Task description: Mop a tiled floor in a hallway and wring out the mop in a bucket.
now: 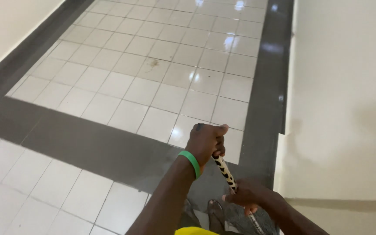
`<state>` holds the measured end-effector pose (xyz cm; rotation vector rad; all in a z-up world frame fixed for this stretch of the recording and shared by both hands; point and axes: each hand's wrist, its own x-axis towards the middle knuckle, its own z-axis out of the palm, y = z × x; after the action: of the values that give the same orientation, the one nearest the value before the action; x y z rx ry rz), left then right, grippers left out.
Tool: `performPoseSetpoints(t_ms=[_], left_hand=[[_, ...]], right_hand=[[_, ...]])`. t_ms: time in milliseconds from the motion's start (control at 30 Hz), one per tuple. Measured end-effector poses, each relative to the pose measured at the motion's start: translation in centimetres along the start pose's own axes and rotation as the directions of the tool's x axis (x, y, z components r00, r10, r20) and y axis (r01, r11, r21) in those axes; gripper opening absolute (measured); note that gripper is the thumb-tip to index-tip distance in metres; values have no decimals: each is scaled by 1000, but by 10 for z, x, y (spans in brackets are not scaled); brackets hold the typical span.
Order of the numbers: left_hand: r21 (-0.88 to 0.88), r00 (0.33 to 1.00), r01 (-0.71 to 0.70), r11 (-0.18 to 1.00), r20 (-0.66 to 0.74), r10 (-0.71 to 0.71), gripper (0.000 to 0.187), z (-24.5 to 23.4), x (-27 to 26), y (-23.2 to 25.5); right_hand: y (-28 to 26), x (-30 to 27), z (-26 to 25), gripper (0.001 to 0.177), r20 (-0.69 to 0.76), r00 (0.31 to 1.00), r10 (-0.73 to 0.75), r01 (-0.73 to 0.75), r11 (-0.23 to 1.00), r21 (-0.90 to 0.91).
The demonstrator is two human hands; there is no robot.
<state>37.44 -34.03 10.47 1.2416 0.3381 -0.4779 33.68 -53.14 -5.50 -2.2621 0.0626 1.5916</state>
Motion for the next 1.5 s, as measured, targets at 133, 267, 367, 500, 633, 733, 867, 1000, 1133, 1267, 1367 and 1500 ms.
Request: performPoseSetpoints(t_ms=[133, 267, 367, 500, 633, 733, 867, 1000, 1133, 1267, 1367, 1500], left_hand=[[11, 993, -7, 1000, 119, 6, 51, 41, 11, -13], [45, 965, -120, 992, 241, 106, 52, 43, 7, -21], [-68, 919, -117, 991, 371, 134, 56, 30, -4, -27], [112, 924, -157, 981, 367, 107, 47, -30, -48, -19], [218, 943, -157, 963, 323, 81, 40, -118, -83, -18], [151, 903, -317, 936, 351, 249, 49, -189, -96, 0], [143, 969, -247, 958, 51, 242, 30, -255, -137, 39], [224, 936, -317, 922, -84, 343, 32, -296, -178, 59], [190, 858, -412, 891, -248, 449, 33, -319, -204, 68], [311, 804, -427, 849, -300, 514, 51, -339, -227, 65], [335, 668, -528, 780, -404, 625, 56, -347, -240, 68], [255, 481, -409, 876, -755, 445, 37, -371, -262, 71]], right_hand=[[40, -6, 15, 38, -245, 969, -22, 63, 985, 159], [58, 2, 43, 49, -403, 915, 2, 52, 991, 124], [69, 24, 78, 51, -499, 865, 55, 16, 991, 136], [54, 65, 136, 52, -538, 828, 157, -23, 969, 248], [-20, 86, 165, 44, -539, 809, 233, -43, 939, 341], [-105, 96, 178, 34, -601, 776, 189, 90, 911, 402], [-215, 96, 154, 34, -551, 825, 122, 100, 929, 356], [-288, 126, 143, 26, -660, 683, -313, 386, 922, -37], [-399, 68, 132, 28, -552, 486, -677, 851, 511, 122], [-471, 55, 152, 24, -319, 293, -901, 901, 148, 409], [-491, 70, 174, 25, -203, 356, -912, 850, 226, 475], [-489, 119, 205, 25, -157, 682, -714, 727, 686, 35]])
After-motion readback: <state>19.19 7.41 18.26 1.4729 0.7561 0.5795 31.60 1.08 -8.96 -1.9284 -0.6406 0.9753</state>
